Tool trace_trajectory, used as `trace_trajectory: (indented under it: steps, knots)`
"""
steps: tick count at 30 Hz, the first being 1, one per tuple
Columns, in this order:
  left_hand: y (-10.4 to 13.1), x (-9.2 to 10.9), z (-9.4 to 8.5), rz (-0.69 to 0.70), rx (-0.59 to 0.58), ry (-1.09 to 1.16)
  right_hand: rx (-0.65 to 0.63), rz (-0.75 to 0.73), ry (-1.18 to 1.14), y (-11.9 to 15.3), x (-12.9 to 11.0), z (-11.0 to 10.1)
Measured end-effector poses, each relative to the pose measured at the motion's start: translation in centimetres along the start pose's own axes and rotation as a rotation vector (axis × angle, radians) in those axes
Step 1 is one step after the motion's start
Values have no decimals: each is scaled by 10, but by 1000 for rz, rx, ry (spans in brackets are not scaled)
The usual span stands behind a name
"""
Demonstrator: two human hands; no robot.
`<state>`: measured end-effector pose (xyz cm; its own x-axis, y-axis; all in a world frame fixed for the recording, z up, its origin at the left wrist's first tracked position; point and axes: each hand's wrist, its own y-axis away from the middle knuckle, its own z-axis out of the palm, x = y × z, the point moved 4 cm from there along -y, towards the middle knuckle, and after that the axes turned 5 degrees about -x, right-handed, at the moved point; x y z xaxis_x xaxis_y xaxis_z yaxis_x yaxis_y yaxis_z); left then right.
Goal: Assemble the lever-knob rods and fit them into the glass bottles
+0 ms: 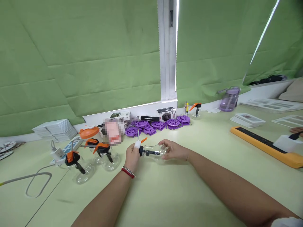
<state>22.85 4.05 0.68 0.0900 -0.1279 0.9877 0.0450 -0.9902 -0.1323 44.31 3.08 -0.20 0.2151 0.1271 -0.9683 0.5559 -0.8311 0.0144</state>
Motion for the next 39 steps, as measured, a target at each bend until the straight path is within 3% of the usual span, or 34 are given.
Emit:
trace_trajectory:
  steps: [4, 7, 10, 13, 16, 20, 23, 28, 31, 35, 39]
  knots:
    - [12, 13, 9, 58, -26, 47, 72, -97, 237, 2, -8, 2]
    - [21, 22, 18, 150, -147, 67, 4, -137, 281, 1, -9, 14]
    - [28, 22, 26, 242, -245, -119, -69, -195, 313, 0, -8, 27]
    - [32, 19, 29, 327, -191, -399, -68, -253, 374, -3, -9, 36]
    - [32, 15, 32, 349, -190, -397, -36, -256, 427, -6, -9, 37]
    - [29, 14, 34, 311, -309, -216, -63, -241, 349, -7, -6, 32]
    - [27, 16, 31, 292, -341, -109, -16, -169, 112, -9, -2, 20]
    - [31, 17, 31, 114, -451, 152, 313, -139, -363, -9, -7, -13]
    - [35, 17, 34, 12, -510, 277, 460, -79, -469, -6, -7, -25]
    - [36, 17, 34, -72, -549, 393, 460, 63, -505, -7, 1, -25]
    - [32, 9, 32, -192, -558, 436, 447, 93, -496, -9, 8, -20]
